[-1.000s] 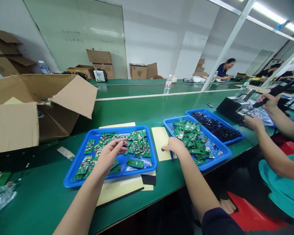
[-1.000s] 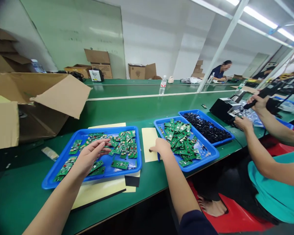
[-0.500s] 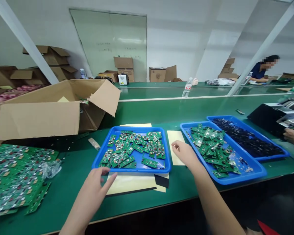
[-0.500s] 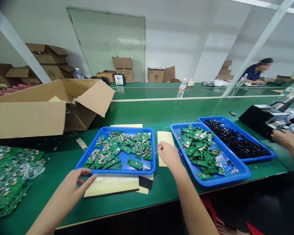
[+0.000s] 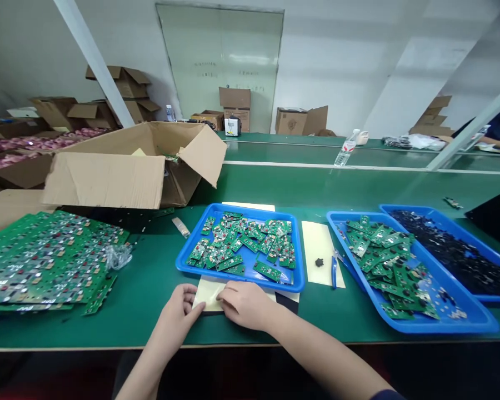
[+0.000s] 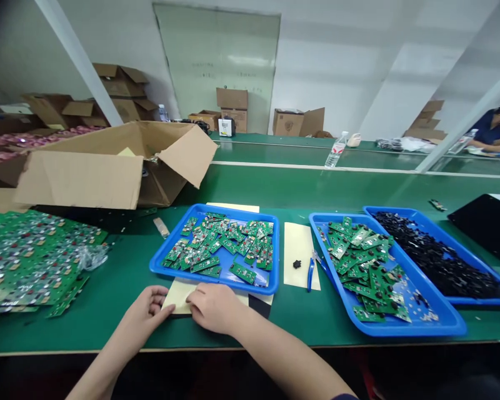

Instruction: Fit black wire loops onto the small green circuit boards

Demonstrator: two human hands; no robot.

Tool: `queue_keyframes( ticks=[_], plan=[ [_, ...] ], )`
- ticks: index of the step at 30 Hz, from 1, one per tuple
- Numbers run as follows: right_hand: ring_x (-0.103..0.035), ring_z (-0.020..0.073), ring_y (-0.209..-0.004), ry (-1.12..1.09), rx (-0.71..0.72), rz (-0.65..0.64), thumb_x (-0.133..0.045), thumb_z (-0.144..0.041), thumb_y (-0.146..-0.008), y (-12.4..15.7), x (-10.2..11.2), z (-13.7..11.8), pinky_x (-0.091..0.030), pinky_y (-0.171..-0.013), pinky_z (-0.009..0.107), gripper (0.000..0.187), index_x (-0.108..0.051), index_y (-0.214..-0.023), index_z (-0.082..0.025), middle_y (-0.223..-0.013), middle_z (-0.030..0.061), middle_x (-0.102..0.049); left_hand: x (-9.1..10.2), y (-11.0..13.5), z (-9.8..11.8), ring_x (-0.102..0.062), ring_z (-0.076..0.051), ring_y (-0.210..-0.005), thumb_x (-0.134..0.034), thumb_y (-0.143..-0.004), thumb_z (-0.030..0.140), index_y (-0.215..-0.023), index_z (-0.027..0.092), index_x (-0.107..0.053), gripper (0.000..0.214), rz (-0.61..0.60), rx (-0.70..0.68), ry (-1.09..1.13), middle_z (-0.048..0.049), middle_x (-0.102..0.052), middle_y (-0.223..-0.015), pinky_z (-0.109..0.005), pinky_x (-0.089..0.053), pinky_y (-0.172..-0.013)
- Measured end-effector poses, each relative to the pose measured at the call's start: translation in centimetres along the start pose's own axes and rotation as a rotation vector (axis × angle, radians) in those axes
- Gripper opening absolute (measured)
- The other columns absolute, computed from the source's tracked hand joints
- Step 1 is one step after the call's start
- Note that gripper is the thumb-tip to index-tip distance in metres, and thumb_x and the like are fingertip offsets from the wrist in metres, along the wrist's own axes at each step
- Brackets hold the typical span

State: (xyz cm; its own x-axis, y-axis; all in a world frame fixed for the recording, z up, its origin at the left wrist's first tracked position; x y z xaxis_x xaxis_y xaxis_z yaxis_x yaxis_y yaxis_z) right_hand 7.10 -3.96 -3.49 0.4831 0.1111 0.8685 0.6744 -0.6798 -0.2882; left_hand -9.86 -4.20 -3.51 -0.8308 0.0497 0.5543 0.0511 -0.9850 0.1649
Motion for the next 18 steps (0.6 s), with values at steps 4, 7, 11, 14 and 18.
queue_keyframes(
  ticks=[4, 7, 11, 14, 18],
  plan=[
    [-0.060, 0.0177, -0.077, -0.104, 0.001, 0.110, -0.048, -0.016, -0.083, 0.6, 0.3, 0.1, -0.047, -0.066, 0.026, 0.016, -0.062, -0.092, -0.014, -0.084, 0.0080, -0.064, 0.1, 0.7, 0.9, -0.059, -0.017, -0.060, -0.068, -0.056, 0.041, -0.087, 0.014, -0.055, 0.043, -0.091, 0.129, 0.356, -0.0025, -0.063, -0.068, -0.028, -0.048, -0.054],
    [-0.059, 0.0171, -0.079, -0.236, 0.012, 0.192, -0.050, -0.019, -0.084, 0.8, 0.6, -0.2, -0.048, -0.069, 0.026, 0.015, -0.062, -0.094, -0.016, -0.087, 0.0079, -0.063, 0.1, 1.1, 1.6, -0.059, -0.014, -0.062, -0.069, -0.060, 0.037, -0.085, 0.012, -0.060, 0.037, -0.093, 0.169, 0.487, -0.0028, -0.065, -0.072, -0.027, -0.051, -0.059],
    [-0.058, 0.0148, -0.072, -0.334, 0.019, 0.298, -0.050, -0.024, -0.086, 0.7, 0.8, -0.5, -0.048, -0.065, 0.025, 0.015, -0.063, -0.091, -0.018, -0.085, 0.0066, -0.061, -0.2, 1.3, 2.0, -0.059, -0.011, -0.058, -0.073, -0.059, 0.032, -0.091, 0.010, -0.060, 0.041, -0.114, 0.231, 0.593, 0.0006, -0.063, -0.063, -0.023, -0.052, -0.057],
    [-0.058, 0.0149, -0.072, -0.329, 0.042, 0.339, -0.050, -0.026, -0.087, 0.6, 0.8, -0.7, -0.048, -0.064, 0.026, 0.016, -0.065, -0.089, -0.019, -0.082, 0.0060, -0.061, -0.5, 1.3, 2.4, -0.060, -0.010, -0.055, -0.074, -0.057, 0.028, -0.100, 0.011, -0.056, 0.049, -0.107, 0.235, 0.623, 0.0035, -0.061, -0.059, -0.020, -0.052, -0.053],
    [-0.058, 0.0159, -0.073, -0.289, 0.086, 0.349, -0.051, -0.025, -0.087, 0.3, 0.9, -1.0, -0.048, -0.065, 0.028, 0.016, -0.065, -0.088, -0.019, -0.080, 0.0063, -0.062, -0.7, 1.3, 2.8, -0.060, -0.009, -0.053, -0.074, -0.059, 0.025, -0.100, 0.011, -0.055, 0.047, -0.065, 0.186, 0.632, 0.0059, -0.059, -0.060, -0.020, -0.053, -0.052]
  ],
)
Point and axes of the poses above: each hand's wrist, its own y-axis away from the middle knuckle, its own x-axis out of the back of the hand, z = x × y, the point moved 3 cm from there along -y, towards the middle knuckle
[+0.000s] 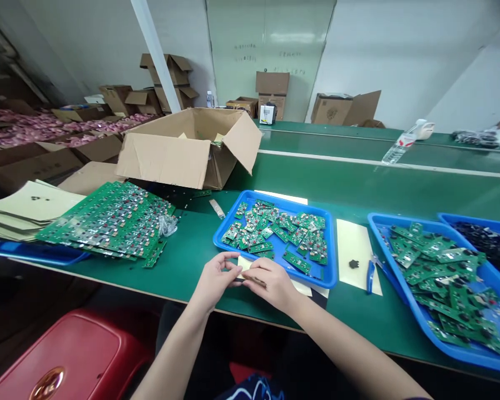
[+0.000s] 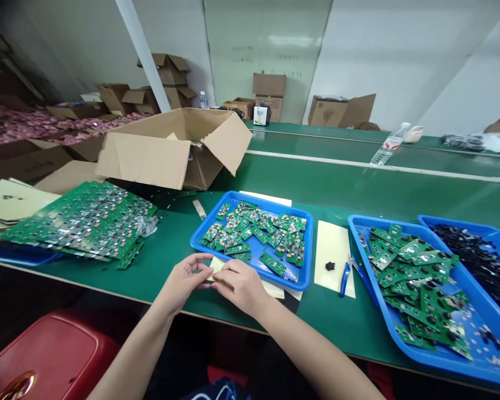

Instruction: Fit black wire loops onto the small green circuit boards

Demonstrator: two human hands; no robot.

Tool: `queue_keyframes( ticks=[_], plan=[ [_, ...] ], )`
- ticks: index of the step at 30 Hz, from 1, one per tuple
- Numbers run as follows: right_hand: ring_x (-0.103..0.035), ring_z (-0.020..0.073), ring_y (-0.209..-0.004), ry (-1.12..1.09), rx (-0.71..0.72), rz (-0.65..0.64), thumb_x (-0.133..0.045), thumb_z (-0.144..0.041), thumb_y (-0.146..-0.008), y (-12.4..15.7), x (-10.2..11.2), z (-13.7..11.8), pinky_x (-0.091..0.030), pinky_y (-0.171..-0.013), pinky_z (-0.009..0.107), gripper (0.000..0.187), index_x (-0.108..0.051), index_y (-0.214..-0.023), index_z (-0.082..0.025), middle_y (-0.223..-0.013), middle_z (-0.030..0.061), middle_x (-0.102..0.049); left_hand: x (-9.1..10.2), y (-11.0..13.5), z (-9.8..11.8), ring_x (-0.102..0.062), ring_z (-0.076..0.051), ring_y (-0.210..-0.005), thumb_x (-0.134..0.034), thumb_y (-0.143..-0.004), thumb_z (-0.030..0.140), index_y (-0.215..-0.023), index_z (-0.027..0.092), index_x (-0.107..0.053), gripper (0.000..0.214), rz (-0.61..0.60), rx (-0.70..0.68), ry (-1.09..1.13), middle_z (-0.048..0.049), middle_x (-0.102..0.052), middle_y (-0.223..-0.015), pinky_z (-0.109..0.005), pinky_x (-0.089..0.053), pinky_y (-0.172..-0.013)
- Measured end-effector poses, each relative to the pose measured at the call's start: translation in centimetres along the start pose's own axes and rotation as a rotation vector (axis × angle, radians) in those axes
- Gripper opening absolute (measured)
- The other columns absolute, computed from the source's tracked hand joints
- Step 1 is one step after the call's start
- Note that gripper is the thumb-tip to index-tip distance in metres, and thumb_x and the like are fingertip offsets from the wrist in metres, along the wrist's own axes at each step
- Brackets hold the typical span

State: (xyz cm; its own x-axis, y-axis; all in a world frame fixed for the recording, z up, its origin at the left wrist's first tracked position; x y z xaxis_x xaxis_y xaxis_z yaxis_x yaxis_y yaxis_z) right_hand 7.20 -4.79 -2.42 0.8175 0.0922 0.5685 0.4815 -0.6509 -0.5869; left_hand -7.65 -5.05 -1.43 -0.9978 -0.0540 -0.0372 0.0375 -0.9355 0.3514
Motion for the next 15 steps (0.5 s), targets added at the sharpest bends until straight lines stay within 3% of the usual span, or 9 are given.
queue_keyframes(
  ticks=[6, 9, 15],
  plan=[
    [-0.059, 0.0172, -0.074, 0.063, 0.038, 0.004, -0.051, -0.020, -0.086, 0.0, -0.3, -0.3, -0.049, -0.064, 0.029, 0.014, -0.065, -0.086, -0.019, -0.079, 0.0067, -0.063, -0.1, -0.4, -0.4, -0.055, -0.007, -0.044, -0.071, -0.063, 0.023, -0.096, 0.009, -0.056, 0.038, -0.005, -0.078, -0.045, 0.0062, -0.057, -0.053, -0.015, -0.047, -0.044],
    [-0.059, 0.0168, -0.074, 0.051, 0.022, 0.020, -0.050, -0.017, -0.085, 0.1, -0.5, -0.2, -0.050, -0.065, 0.029, 0.016, -0.065, -0.087, -0.019, -0.079, 0.0064, -0.062, -0.1, -0.5, -0.7, -0.057, -0.007, -0.048, -0.070, -0.064, 0.022, -0.101, 0.009, -0.055, 0.042, -0.001, -0.038, 0.009, 0.0062, -0.056, -0.054, -0.016, -0.050, -0.049],
    [-0.058, 0.0151, -0.070, -0.080, -0.161, -0.018, -0.050, -0.014, -0.083, 0.3, -1.0, 0.7, -0.050, -0.063, 0.027, 0.016, -0.065, -0.086, -0.018, -0.078, 0.0049, -0.059, -0.4, -0.2, -0.9, -0.063, -0.010, -0.057, -0.068, -0.064, 0.017, -0.118, 0.012, -0.045, 0.059, 0.032, -0.036, 0.031, 0.0028, -0.061, -0.069, -0.021, -0.056, -0.057]
  ],
)
Point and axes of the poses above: each hand's wrist, its own y-axis away from the middle knuckle, its own x-axis out of the back of the hand, z = x × y, the point moved 3 cm from there along -y, towards the middle knuckle
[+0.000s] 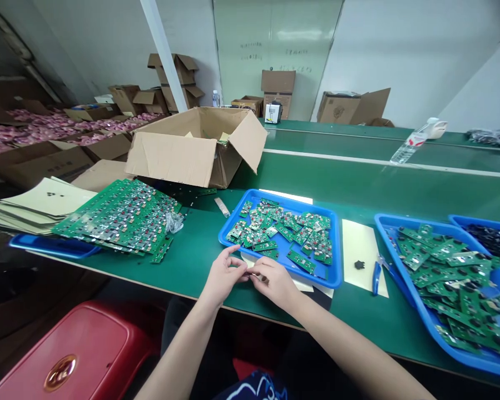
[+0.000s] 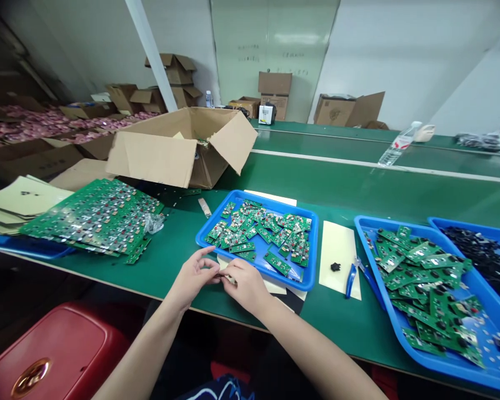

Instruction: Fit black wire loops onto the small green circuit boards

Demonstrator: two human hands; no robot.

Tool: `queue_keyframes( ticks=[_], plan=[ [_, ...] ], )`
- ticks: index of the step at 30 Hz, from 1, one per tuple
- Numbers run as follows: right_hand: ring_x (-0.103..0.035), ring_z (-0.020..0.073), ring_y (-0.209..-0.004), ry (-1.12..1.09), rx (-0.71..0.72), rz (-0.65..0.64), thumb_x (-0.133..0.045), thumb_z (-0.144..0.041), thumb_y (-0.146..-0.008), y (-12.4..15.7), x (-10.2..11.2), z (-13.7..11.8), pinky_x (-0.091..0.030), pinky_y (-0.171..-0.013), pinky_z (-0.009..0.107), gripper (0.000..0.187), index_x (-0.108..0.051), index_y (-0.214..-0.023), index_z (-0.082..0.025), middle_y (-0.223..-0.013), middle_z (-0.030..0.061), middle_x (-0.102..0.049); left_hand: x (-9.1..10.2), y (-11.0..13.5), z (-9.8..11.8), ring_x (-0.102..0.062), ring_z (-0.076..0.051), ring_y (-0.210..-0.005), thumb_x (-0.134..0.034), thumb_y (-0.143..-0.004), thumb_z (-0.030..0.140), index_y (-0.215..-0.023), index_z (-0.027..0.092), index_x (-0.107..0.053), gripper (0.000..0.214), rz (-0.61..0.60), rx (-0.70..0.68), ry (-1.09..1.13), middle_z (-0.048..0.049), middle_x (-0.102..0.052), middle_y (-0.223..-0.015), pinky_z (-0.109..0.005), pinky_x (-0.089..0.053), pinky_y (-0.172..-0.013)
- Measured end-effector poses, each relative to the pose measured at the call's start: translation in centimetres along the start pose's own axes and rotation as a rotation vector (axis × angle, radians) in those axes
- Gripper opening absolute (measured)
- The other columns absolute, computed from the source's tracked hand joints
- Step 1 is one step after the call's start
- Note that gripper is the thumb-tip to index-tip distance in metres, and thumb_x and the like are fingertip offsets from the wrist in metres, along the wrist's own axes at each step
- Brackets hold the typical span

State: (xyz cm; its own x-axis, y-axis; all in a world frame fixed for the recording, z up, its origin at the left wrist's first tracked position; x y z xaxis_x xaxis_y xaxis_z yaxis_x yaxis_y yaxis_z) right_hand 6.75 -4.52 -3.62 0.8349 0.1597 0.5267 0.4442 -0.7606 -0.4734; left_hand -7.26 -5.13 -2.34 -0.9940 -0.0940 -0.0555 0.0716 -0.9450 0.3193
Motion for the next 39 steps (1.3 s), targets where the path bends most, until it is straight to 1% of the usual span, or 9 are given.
queue_keyframes(
  ticks=[5, 11, 15, 19, 24, 27, 33, 35, 39],
  plan=[
    [-0.055, 0.0128, -0.065, -0.133, -0.140, -0.076, -0.051, -0.009, -0.078, -0.1, -0.2, 0.4, -0.048, -0.057, 0.024, 0.015, -0.062, -0.083, -0.017, -0.078, 0.0034, -0.056, -0.1, -0.1, -0.1, -0.063, -0.008, -0.056, -0.065, -0.067, 0.019, -0.113, 0.013, -0.051, 0.048, 0.001, -0.123, -0.099, -0.0045, -0.061, -0.095, -0.024, -0.057, -0.060],
    [-0.054, 0.0116, -0.063, -0.184, -0.147, -0.076, -0.050, -0.005, -0.072, 0.1, -0.3, 0.5, -0.047, -0.055, 0.023, 0.017, -0.056, -0.080, -0.019, -0.079, 0.0021, -0.055, -0.1, -0.2, -0.4, -0.065, -0.011, -0.061, -0.063, -0.069, 0.023, -0.119, 0.010, -0.047, 0.053, -0.068, -0.107, -0.113, -0.0105, -0.064, -0.098, -0.025, -0.056, -0.061],
    [-0.051, 0.0109, -0.059, -0.193, -0.139, -0.070, -0.048, -0.005, -0.071, 0.3, -0.5, 0.7, -0.046, -0.053, 0.022, 0.017, -0.054, -0.079, -0.019, -0.077, 0.0017, -0.054, 0.0, -0.2, -0.1, -0.062, -0.007, -0.051, -0.064, -0.069, 0.022, -0.119, 0.011, -0.047, 0.054, -0.054, -0.135, -0.184, -0.0119, -0.063, -0.104, -0.025, -0.057, -0.059],
    [-0.052, 0.0116, -0.060, -0.202, -0.132, -0.036, -0.049, -0.009, -0.074, 0.4, -0.5, 0.6, -0.046, -0.053, 0.023, 0.011, -0.052, -0.076, -0.019, -0.077, 0.0026, -0.056, -0.2, -0.2, 0.3, -0.060, -0.006, -0.048, -0.061, -0.070, 0.020, -0.116, 0.011, -0.049, 0.049, -0.056, -0.144, -0.220, -0.0107, -0.063, -0.102, -0.025, -0.057, -0.058],
    [-0.059, 0.0163, -0.071, -0.053, -0.031, -0.020, -0.051, -0.018, -0.083, 0.4, -0.2, 0.0, -0.051, -0.066, 0.030, 0.013, -0.059, -0.093, -0.019, -0.084, 0.0063, -0.063, -0.2, -0.2, 0.3, -0.063, -0.008, -0.054, -0.060, -0.070, 0.019, -0.116, 0.011, -0.047, 0.049, -0.036, -0.134, -0.191, -0.0108, -0.062, -0.102, -0.024, -0.056, -0.058],
    [-0.061, 0.0190, -0.081, 0.032, 0.063, 0.001, -0.049, -0.020, -0.086, 0.4, -0.1, -0.5, -0.051, -0.074, 0.033, 0.013, -0.062, -0.087, -0.020, -0.085, 0.0074, -0.065, -0.2, -0.2, 0.0, -0.061, -0.006, -0.050, -0.060, -0.069, 0.019, -0.116, 0.012, -0.047, 0.049, -0.039, -0.145, -0.200, -0.0104, -0.062, -0.103, -0.023, -0.056, -0.057],
    [-0.061, 0.0201, -0.081, 0.140, 0.126, -0.005, -0.045, -0.016, -0.086, 0.4, -0.3, -0.8, -0.052, -0.072, 0.034, 0.015, -0.060, -0.085, -0.020, -0.085, 0.0085, -0.064, -0.1, -0.3, -0.5, -0.057, -0.005, -0.047, -0.063, -0.067, 0.021, -0.111, 0.012, -0.051, 0.046, -0.026, -0.161, -0.207, -0.0104, -0.064, -0.103, -0.021, -0.053, -0.054],
    [-0.061, 0.0203, -0.082, 0.139, 0.137, -0.017, -0.045, -0.014, -0.085, 0.4, -0.3, -0.8, -0.052, -0.073, 0.034, 0.015, -0.058, -0.084, -0.020, -0.086, 0.0085, -0.063, 0.0, -0.3, -0.5, -0.057, -0.006, -0.048, -0.063, -0.068, 0.022, -0.108, 0.012, -0.054, 0.043, -0.030, -0.174, -0.221, -0.0094, -0.065, -0.098, -0.022, -0.052, -0.054],
    [-0.059, 0.0198, -0.084, 0.078, 0.103, -0.047, -0.048, -0.012, -0.080, 0.5, -0.3, -0.9, -0.050, -0.076, 0.034, 0.011, -0.056, -0.080, -0.020, -0.088, 0.0079, -0.061, 0.1, -0.3, -0.6, -0.063, -0.014, -0.066, -0.062, -0.069, 0.025, -0.100, 0.011, -0.059, 0.034, -0.087, -0.193, -0.241, -0.0047, -0.066, -0.077, -0.025, -0.052, -0.063]
  ],
)
Point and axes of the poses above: each hand's wrist, its own y-axis away from the middle knuckle, its own x-axis out of the back of the hand, z = x × y, the point moved 3 cm from there along -y, towards the middle knuckle
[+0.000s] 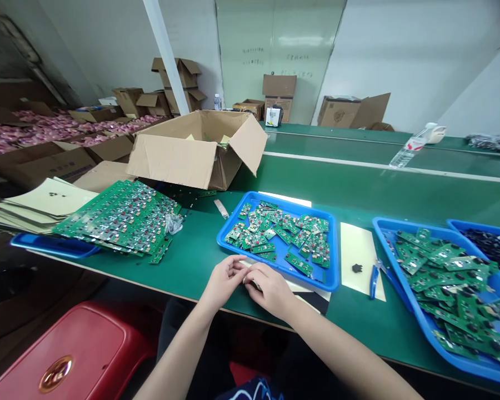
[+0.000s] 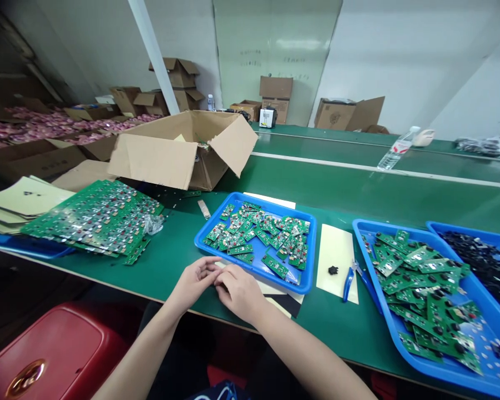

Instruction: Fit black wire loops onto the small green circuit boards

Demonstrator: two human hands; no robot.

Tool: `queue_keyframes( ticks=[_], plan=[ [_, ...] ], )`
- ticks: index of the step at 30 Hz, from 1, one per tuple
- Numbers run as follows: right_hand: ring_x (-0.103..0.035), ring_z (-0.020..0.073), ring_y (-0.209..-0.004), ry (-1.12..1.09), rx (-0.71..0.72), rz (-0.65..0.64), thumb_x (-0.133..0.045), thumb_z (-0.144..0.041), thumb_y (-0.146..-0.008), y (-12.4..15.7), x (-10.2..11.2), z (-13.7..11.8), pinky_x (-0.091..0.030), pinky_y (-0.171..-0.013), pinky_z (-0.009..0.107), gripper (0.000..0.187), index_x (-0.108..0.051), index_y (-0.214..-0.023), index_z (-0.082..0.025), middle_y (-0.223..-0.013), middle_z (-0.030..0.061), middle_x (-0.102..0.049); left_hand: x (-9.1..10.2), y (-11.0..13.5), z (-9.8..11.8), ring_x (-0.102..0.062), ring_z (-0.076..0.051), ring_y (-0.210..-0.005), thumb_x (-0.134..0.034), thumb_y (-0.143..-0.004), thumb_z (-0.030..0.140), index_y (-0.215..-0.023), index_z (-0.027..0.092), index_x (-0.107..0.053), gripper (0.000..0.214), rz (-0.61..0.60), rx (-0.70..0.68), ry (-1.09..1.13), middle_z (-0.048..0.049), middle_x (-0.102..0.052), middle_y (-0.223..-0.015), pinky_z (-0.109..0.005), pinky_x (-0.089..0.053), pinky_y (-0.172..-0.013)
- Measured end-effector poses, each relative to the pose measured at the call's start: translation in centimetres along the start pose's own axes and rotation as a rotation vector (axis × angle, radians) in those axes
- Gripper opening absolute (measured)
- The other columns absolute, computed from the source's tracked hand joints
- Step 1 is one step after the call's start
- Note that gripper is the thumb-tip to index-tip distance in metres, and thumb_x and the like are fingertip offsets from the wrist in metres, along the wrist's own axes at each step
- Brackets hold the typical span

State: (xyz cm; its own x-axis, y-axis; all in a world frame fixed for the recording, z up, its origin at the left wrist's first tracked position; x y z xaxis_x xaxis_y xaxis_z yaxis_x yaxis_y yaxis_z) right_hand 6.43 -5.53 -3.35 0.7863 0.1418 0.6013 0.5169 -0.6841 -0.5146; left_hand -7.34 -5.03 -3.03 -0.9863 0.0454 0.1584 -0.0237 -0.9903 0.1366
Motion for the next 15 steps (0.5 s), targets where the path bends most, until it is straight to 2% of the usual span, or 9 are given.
queue_keyframes(
  ticks=[5, 9, 12, 15],
  plan=[
    [-0.059, 0.0171, -0.083, -0.208, -0.115, -0.100, -0.052, -0.012, -0.077, 0.0, 0.9, 0.0, -0.049, -0.075, 0.031, 0.008, -0.054, -0.076, -0.020, -0.088, 0.0056, -0.060, 0.6, 0.0, -0.4, -0.059, -0.014, -0.063, -0.062, -0.067, 0.024, -0.094, 0.011, -0.063, 0.029, -0.041, -0.010, -0.082, -0.0015, -0.061, -0.067, -0.024, -0.049, -0.060],
    [-0.059, 0.0167, -0.084, -0.356, -0.218, -0.149, -0.053, -0.019, -0.081, 0.7, 3.8, 0.7, -0.049, -0.078, 0.032, 0.003, -0.054, -0.078, -0.020, -0.090, 0.0053, -0.062, 1.1, 0.3, 0.1, -0.058, -0.015, -0.064, -0.063, -0.067, 0.028, -0.080, 0.015, -0.067, 0.018, -0.029, -0.057, -0.261, -0.0033, -0.062, -0.069, -0.025, -0.048, -0.060],
    [-0.060, 0.0192, -0.092, -0.478, -0.276, -0.063, -0.052, -0.027, -0.084, 2.3, 7.4, 2.0, -0.049, -0.082, 0.036, 0.008, -0.054, -0.079, -0.021, -0.094, 0.0072, -0.063, 1.1, 0.7, 0.7, -0.058, -0.016, -0.068, -0.063, -0.070, 0.031, -0.070, 0.018, -0.068, 0.015, -0.101, -0.161, -0.409, -0.0041, -0.062, -0.073, -0.026, -0.047, -0.064],
    [-0.062, 0.0202, -0.088, -0.599, -0.278, 0.156, -0.053, -0.032, -0.084, 4.4, 11.7, 3.6, -0.051, -0.078, 0.039, 0.010, -0.057, -0.080, -0.024, -0.089, 0.0059, -0.065, 1.1, 0.9, 1.0, -0.057, -0.016, -0.069, -0.062, -0.072, 0.032, -0.072, 0.019, -0.070, 0.015, -0.159, -0.214, -0.467, -0.0046, -0.060, -0.076, -0.026, -0.047, -0.065]
  ],
)
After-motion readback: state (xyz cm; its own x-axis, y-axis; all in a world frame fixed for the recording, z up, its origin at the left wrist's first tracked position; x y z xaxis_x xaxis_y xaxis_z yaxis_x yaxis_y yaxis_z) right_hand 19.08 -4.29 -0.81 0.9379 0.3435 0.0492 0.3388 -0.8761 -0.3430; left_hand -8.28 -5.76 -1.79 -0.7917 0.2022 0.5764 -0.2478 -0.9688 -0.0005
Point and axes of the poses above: each hand's wrist, its own y-axis away from the middle knuckle, its own x-axis out of the back of the hand, z = x × y, the point moved 3 cm from there along -y, towards the middle knuckle
